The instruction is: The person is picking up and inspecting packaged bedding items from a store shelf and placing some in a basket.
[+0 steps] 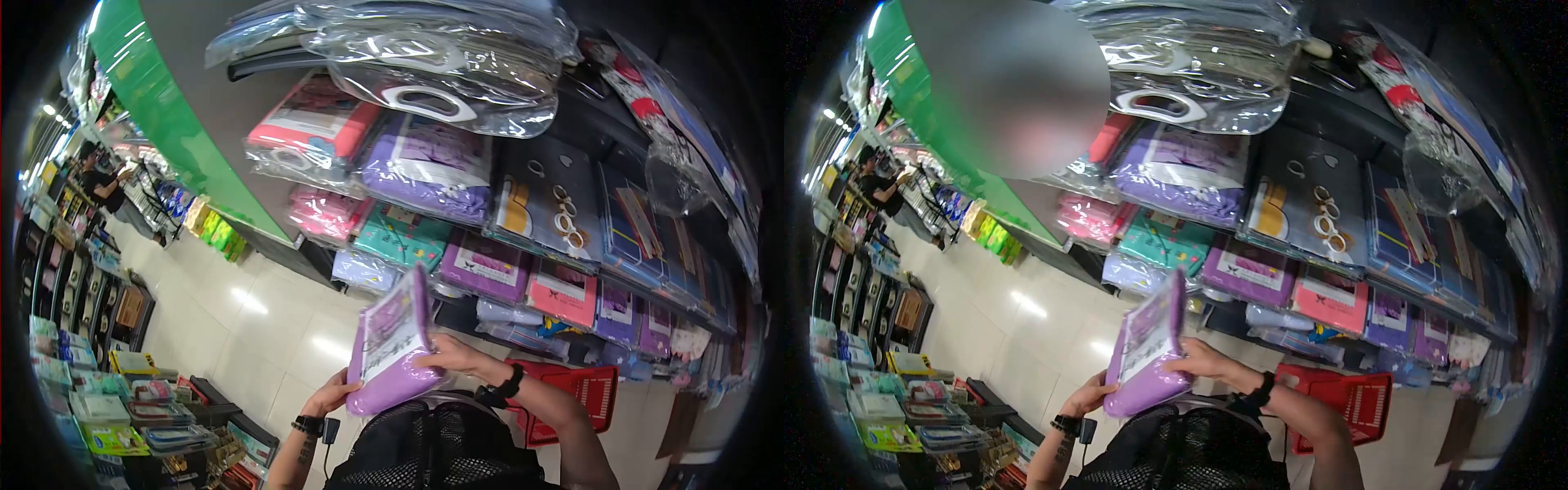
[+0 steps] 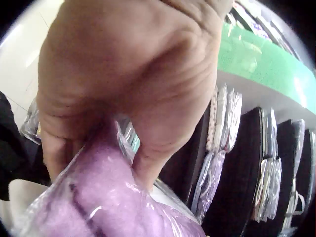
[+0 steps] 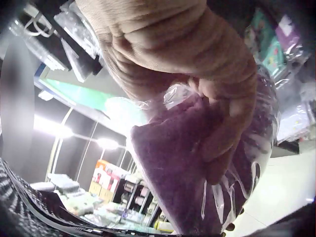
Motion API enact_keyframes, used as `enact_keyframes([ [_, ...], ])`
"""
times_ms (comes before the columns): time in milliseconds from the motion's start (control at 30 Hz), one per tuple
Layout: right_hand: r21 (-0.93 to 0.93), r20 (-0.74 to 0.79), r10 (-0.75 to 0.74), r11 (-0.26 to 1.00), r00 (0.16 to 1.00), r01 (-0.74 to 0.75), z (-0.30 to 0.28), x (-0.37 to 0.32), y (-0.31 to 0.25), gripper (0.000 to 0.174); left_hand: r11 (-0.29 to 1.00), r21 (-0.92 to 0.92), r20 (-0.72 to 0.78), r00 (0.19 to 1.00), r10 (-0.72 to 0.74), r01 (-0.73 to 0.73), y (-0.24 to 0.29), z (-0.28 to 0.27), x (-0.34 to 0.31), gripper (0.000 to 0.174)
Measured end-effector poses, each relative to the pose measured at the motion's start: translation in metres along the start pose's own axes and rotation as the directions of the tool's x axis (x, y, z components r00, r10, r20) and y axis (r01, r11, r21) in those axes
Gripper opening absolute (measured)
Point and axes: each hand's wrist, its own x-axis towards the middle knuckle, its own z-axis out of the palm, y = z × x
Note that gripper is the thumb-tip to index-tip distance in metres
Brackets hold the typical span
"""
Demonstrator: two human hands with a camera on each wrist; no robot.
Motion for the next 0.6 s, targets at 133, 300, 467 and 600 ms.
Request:
enact_keyframes([
  [133,-0.611,0.276,-0.164,0.73,0.947,0.305,0.038,0.025,-0.058,0.044,0.962,-0.158,-0.028,0.975,0.222,-0.223,-0.033,-0.007,-0.033,0.093],
  [300,-0.707,0.424,-0.164,0.555,0.891,0.439,0.063,0.021,-0.094,0.043,0.82,-0.098,-0.238,0.813,0.531,-0.564,-0.037,0.023,-0.045,0.106],
  [467,-0.8,0.34,-0.213,0.447,0.916,0.401,0.056,-0.012,-0.131,0.039,0.722,0.101,-0.347,0.656,0.67,-0.684,-0.012,0.033,-0.022,0.103],
  [600,-0.809,0.211,-0.317,0.475,0.925,0.347,0.033,-0.043,-0.156,0.077,0.698,0.203,-0.346,0.616,0.707,-0.687,0.037,0.06,-0.007,0.101],
])
